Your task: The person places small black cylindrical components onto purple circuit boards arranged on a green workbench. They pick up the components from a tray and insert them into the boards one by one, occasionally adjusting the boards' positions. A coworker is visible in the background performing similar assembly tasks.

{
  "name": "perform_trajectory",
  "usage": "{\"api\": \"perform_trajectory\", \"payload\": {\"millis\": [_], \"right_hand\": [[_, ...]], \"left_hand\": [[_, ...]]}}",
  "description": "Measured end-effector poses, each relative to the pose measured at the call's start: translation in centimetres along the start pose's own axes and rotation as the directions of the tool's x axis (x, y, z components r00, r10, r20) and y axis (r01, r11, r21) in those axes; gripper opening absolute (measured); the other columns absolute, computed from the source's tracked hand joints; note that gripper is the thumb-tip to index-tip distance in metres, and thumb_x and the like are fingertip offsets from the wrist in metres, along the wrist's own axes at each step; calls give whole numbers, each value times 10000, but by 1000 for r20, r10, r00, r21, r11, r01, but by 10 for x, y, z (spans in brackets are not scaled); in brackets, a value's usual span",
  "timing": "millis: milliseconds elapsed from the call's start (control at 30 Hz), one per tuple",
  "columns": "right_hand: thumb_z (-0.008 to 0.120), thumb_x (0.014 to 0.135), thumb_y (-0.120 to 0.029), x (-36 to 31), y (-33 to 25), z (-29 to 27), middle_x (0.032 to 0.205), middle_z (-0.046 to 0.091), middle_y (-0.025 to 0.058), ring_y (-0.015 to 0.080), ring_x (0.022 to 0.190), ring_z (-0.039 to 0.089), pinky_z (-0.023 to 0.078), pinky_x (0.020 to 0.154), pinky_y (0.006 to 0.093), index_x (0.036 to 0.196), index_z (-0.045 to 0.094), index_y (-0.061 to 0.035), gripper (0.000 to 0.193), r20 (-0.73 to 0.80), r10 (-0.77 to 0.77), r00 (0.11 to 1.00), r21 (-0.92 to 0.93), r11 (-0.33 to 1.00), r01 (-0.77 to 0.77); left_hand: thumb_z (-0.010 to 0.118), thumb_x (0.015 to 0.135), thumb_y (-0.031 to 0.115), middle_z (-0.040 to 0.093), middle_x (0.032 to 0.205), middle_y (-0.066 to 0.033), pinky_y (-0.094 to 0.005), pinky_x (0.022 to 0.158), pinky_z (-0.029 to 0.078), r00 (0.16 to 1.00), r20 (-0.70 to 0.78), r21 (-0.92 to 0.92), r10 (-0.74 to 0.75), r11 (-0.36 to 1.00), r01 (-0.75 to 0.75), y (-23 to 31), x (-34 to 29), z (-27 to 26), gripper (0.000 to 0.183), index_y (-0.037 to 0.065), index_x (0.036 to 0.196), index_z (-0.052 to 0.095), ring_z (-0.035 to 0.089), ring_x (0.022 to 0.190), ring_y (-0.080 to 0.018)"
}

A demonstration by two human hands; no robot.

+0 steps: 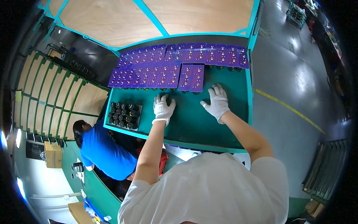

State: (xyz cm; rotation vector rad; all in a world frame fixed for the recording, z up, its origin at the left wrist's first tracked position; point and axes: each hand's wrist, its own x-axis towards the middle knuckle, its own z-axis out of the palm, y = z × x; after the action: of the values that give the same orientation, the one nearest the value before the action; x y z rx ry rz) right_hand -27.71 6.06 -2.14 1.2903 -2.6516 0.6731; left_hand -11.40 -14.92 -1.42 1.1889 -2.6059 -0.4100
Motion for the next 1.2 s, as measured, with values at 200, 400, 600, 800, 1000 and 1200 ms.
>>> {"api": "perform_trajectory", "payload": {"millis": [200, 400, 600, 800, 1000, 1200], "right_hand": [[692, 706, -613, 38, -4, 13, 1388, 423, 182, 342, 1371, 297, 198, 1139, 505, 1346, 409, -5, 927, 21, 14, 1000, -39, 999, -13], [714, 671, -625, 61, -7, 28, 1322, 465, 178, 343, 1326, 363, 224, 1121, 524, 1339, 400, -13, 958, -133, -75, 988, 53, 995, 83], [770, 681, -533, 57, -4, 21, 1277, 483, 181, 364, 1274, 402, 252, 1114, 524, 1278, 411, -42, 852, -136, -91, 987, 251, 960, 123], [806, 679, -424, 56, 2, 17, 1131, 592, 145, 338, 1121, 537, 334, 1050, 513, 1211, 472, -64, 724, -165, -64, 984, 326, 938, 116], [828, 641, -319, -13, 4, -14, 1038, 646, 121, 310, 1027, 599, 363, 1037, 488, 1090, 586, -80, 563, -42, -136, 990, 451, 881, 140], [788, 670, -473, -100, 47, -82, 1303, 445, 269, 474, 1284, 361, 239, 1095, 580, 1321, 388, 16, 907, 85, -146, 986, 196, 972, 127]], "left_hand": [[602, 824, 603, 251, 1511, -279, -473, 1153, 201, 981, -140, 33, -132, 990, 137, 35, 35, 18, 736, 136, 1382, 493, 209, 1422, -409], [723, 746, 553, 447, 1427, -134, -411, 1092, 323, 934, -319, -15, -162, 986, 166, 44, 60, 31, 756, 141, 1346, 517, 393, 1333, -310], [787, 736, 353, 532, 1295, -82, -413, 989, 446, 925, -306, -462, -224, 885, 61, 26, 67, 51, 649, 97, 1271, 524, 512, 1177, -260], [851, 660, 191, 691, 1045, -71, -338, 855, 509, 893, -336, -774, -299, 628, -81, 70, 33, 31, 544, 20, 1122, 619, 647, 948, -220], [794, 673, 180, 638, 1100, -116, -400, 908, 466, 919, -285, -692, -273, 722, 0, 68, -67, 12, 472, 74, 1106, 641, 602, 1020, -293], [736, 726, 160, 594, 1153, -212, -508, 916, 420, 957, -104, -243, 271, 926, -289, 89, -170, -32, 273, 47, 974, 711, 530, 1095, -414]]}}
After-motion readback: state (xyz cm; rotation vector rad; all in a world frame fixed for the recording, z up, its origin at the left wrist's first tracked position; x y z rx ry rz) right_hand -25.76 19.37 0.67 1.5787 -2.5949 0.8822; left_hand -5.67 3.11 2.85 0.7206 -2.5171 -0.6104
